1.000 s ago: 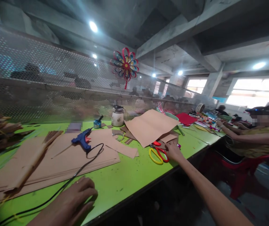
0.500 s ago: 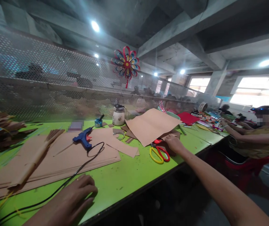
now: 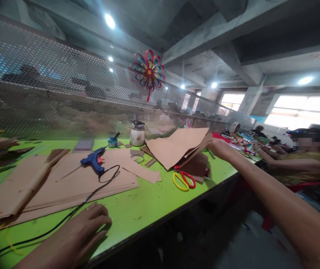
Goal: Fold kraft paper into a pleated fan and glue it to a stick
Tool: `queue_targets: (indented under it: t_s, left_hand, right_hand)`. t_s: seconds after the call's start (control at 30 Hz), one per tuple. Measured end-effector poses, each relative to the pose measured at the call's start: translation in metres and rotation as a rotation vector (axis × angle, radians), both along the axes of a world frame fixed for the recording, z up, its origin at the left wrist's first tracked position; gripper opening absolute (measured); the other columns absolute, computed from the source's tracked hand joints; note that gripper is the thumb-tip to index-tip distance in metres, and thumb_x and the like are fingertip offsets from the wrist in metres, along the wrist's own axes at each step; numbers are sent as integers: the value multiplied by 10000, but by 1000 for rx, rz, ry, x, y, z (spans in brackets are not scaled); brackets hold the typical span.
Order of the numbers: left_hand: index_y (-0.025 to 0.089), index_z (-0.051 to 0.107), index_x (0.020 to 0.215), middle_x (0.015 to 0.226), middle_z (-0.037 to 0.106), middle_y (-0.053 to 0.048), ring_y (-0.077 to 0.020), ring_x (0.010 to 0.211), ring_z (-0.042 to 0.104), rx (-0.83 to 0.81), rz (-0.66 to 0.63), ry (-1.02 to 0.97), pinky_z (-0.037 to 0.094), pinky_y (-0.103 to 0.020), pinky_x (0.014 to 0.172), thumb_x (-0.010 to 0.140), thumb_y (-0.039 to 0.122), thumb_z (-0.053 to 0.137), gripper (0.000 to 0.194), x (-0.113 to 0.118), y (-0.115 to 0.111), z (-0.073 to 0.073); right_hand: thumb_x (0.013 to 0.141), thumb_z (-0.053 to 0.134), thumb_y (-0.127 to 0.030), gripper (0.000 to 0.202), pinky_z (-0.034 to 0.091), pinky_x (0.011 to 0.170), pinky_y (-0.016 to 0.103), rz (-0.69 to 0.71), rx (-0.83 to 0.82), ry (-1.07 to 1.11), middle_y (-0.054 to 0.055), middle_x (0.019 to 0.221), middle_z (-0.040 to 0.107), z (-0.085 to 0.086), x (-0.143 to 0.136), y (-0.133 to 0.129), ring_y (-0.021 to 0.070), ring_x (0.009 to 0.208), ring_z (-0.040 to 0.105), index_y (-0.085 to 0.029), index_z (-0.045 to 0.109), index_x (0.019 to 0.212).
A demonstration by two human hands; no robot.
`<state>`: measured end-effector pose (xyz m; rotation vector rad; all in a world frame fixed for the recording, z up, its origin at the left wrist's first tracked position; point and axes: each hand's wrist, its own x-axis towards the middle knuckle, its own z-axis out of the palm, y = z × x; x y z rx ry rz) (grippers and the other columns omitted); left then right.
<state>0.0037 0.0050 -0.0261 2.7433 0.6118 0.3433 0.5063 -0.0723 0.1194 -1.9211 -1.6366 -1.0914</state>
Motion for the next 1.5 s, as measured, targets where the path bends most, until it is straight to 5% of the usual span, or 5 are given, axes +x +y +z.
queue_targets:
  t_s: [0.17,0.47,0.77,0.97,1.5]
  left_hand:
    - [211,627,884,950,563,-68,-189,869,535,3,-19,-42,414,-297,772,899,268,396,239,-1,4,-10]
    - [210,662,886,944,599,-71,-182,843,568,-105,-12,-118,456,-284,790,890,384,423,295,-1,6,-3]
    - [158,596,1113,1015,660,-143,-274,966,632,-1051,216,-497,527,-397,795,779,600,547,556,3,14,3]
    - [140,546,1109,967,646,-138,-235,832,661,-1398,257,-700,547,-397,724,758,580,597,565,6,6,11]
    - [137,650,824,728,661,-23,-140,639,584,-836,678,-945,436,-240,594,539,294,796,356,-66,34,9]
  right_hand:
    - [794,564,-127,172,456,719,239,23,-176,-82,91,803,710,13,6,-58,157,770,644,-149,713,711]
    - [809,601,-208,105,492,832,289,-14,396,-304,95,875,702,14,-70,-139,193,867,646,-151,673,860]
    - [822,619,-210,112,529,785,354,121,692,-78,78,846,724,21,-190,-128,199,806,681,-166,710,871]
    - [772,651,-137,114,528,831,405,426,745,266,79,887,703,-31,-208,-88,215,835,668,-170,700,869]
    - [833,517,-134,179,498,898,427,663,69,645,77,1014,665,-193,-201,-44,210,982,623,-212,650,924]
